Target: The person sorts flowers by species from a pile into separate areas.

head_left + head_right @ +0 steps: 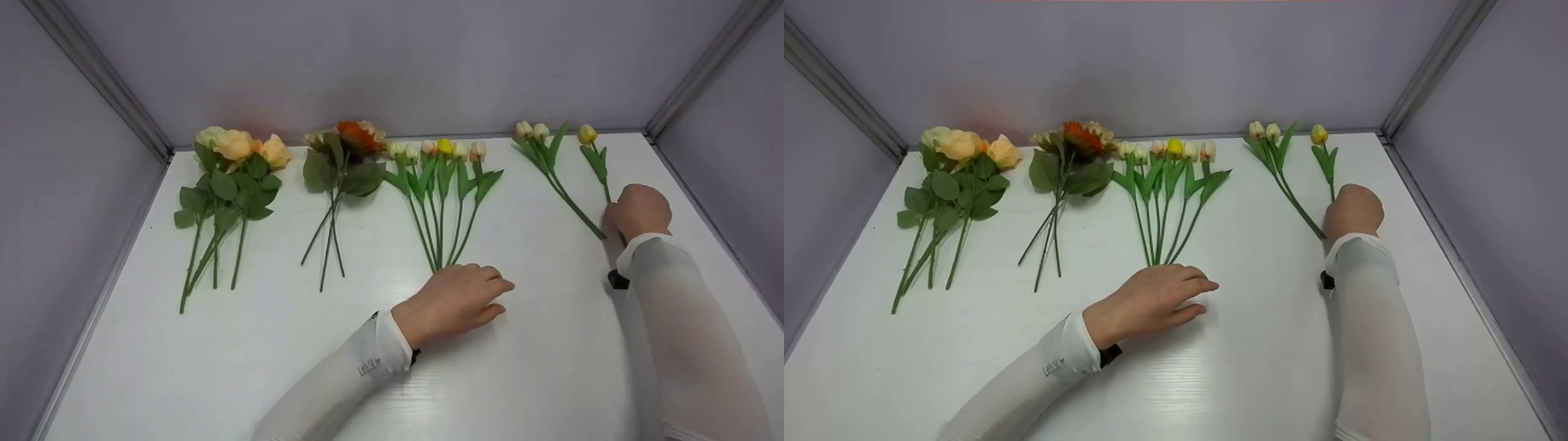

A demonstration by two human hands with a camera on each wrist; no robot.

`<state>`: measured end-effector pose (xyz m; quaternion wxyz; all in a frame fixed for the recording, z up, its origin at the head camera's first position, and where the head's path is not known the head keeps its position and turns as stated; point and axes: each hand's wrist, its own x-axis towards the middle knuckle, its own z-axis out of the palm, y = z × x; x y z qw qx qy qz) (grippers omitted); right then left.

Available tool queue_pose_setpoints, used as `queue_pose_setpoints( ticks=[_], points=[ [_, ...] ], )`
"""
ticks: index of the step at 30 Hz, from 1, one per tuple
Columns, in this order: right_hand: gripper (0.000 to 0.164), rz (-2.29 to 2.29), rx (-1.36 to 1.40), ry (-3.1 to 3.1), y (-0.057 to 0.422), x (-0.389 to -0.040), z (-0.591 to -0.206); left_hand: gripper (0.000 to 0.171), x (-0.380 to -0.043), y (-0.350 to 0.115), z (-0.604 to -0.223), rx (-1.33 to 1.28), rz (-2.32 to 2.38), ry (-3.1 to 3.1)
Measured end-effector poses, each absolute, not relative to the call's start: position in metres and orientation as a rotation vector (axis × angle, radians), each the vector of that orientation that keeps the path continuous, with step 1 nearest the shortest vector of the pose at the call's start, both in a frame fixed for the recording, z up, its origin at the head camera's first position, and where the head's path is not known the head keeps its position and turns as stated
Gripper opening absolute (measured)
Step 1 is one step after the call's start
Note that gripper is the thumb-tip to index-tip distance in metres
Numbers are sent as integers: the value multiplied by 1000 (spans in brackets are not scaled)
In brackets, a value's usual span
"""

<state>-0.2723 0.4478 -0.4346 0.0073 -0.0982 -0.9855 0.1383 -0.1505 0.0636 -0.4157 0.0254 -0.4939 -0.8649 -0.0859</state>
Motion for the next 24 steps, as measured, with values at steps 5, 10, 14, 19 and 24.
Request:
queue_pose_setpoints(
  ticks=[5,10,14,19,24],
  points=[
    [16,392,-340,-3178,446,-273,-425,38,-154,62,-419,-1514,-257,-2710],
    [18,341,-367,-3274,448,-274,-419,38,-158,60,-421,-1502,-275,-2724],
    [17,361,-357,-3278,453,-271,-420,37,-161,58,-421,-1497,-303,-2729],
    [26,524,-343,-3193,463,-262,-420,35,-166,53,-418,-1439,-404,-2761],
    [35,801,-380,-3079,455,-259,-410,30,-174,42,-412,-1284,-692,-2795]
  ],
)
